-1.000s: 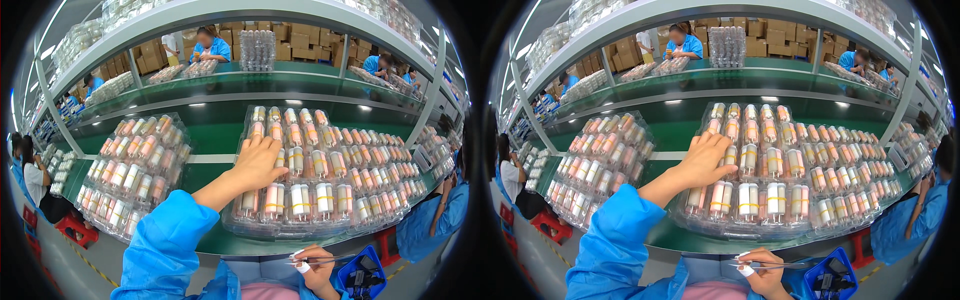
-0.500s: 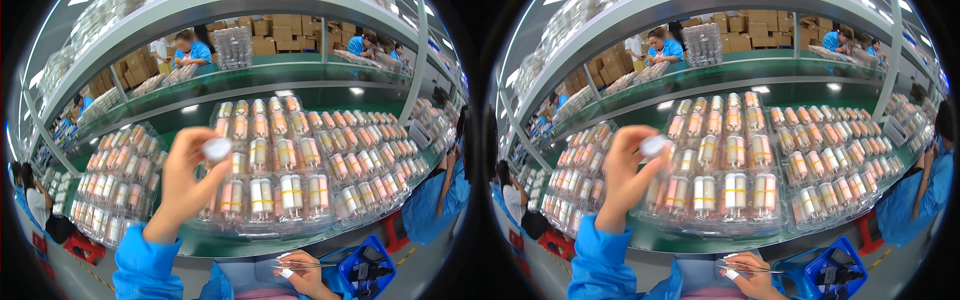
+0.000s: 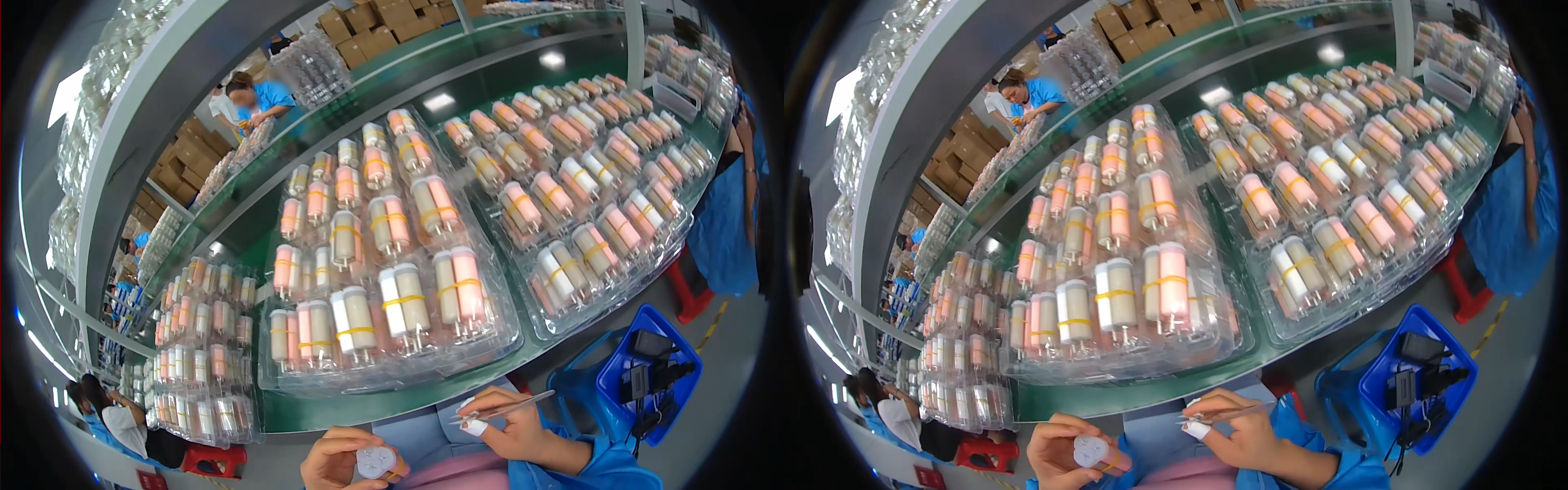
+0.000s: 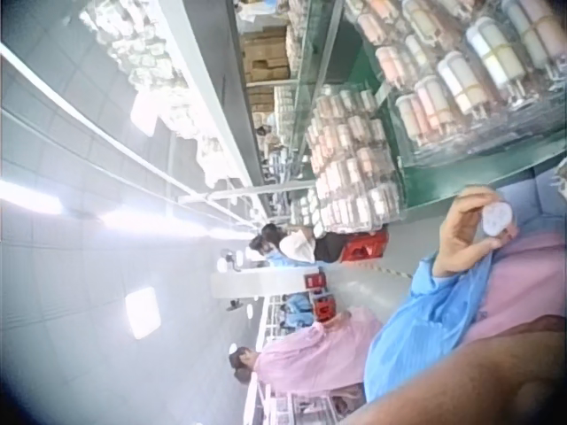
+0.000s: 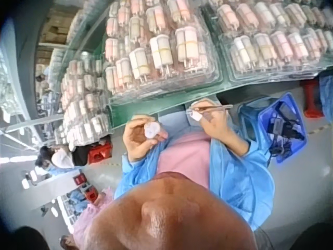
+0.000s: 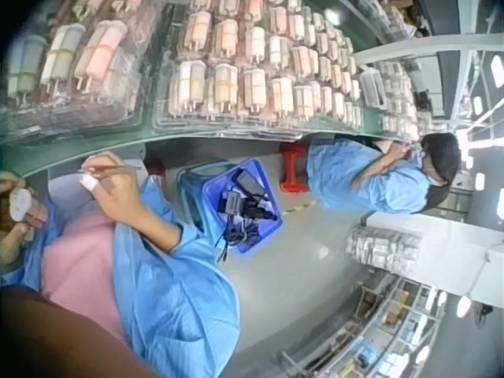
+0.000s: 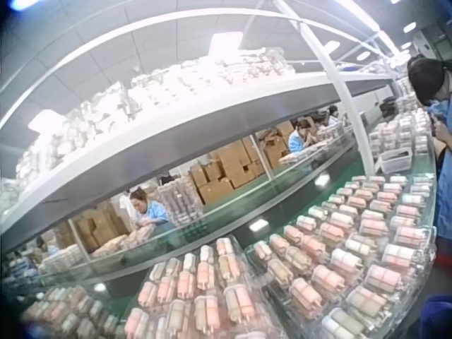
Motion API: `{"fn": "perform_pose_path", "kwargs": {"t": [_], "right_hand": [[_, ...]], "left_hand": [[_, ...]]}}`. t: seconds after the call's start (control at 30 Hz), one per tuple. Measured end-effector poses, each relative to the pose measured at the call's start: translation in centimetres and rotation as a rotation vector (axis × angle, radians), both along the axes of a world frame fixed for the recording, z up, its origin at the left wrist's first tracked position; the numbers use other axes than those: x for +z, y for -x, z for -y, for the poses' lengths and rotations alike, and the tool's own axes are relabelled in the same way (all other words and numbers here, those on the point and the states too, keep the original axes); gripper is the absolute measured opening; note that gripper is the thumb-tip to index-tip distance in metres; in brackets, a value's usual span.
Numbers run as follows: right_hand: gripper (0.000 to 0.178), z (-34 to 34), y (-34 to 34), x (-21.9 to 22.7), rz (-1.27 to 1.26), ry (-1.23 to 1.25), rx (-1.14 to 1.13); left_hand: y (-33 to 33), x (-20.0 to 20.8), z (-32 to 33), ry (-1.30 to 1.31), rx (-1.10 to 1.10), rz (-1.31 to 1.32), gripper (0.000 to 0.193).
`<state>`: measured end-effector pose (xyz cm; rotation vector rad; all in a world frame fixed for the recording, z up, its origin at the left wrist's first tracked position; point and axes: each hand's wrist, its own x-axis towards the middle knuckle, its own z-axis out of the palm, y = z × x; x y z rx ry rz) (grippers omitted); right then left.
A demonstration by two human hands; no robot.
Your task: The recorder uses tweezers and a cotton swab to assemble and clean small cylindrical components in a factory production area.
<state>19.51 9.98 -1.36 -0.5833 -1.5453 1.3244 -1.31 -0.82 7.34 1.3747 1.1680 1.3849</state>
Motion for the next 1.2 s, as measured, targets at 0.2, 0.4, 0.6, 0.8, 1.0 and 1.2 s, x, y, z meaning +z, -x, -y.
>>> {"fn": "perform_pose_path", "kwargs": {"t": [0.2,0.4,0.6,0.8,1.0,1.2], "right_hand": [[0.016,-0.2,-0.9,-0.1,-0.019,0.074,0.014],[0.018,-0.1,-1.0,-0.7,-0.067,0.078,0.011],[0.020,-0.2,-1.4,-0.6,-0.051,0.079,-0.004],[0.022,0.1,-1.3,-0.7,-0.031,0.083,0.001],[0.021,1.2,0.2,-1.1,-0.013,0.145,0.055],[0.022,1.9,1.5,-1.1,0.031,0.115,0.114]], "left_hand": [[-1.1,2.6,-2.4,-0.536,0.204,-0.896,0.049],[-3.2,6.5,-5.6,-0.673,0.026,-0.752,0.049],[-7.9,9.7,-6.0,-0.342,0.289,-1.135,0.051],[-6.4,10.6,-4.9,-0.227,0.231,-0.776,0.053],[-5.4,11.0,-3.3,0.003,0.401,-0.675,0.052],[-0.4,10.1,-2.5,-0.745,0.524,-1.205,0.062]]}}
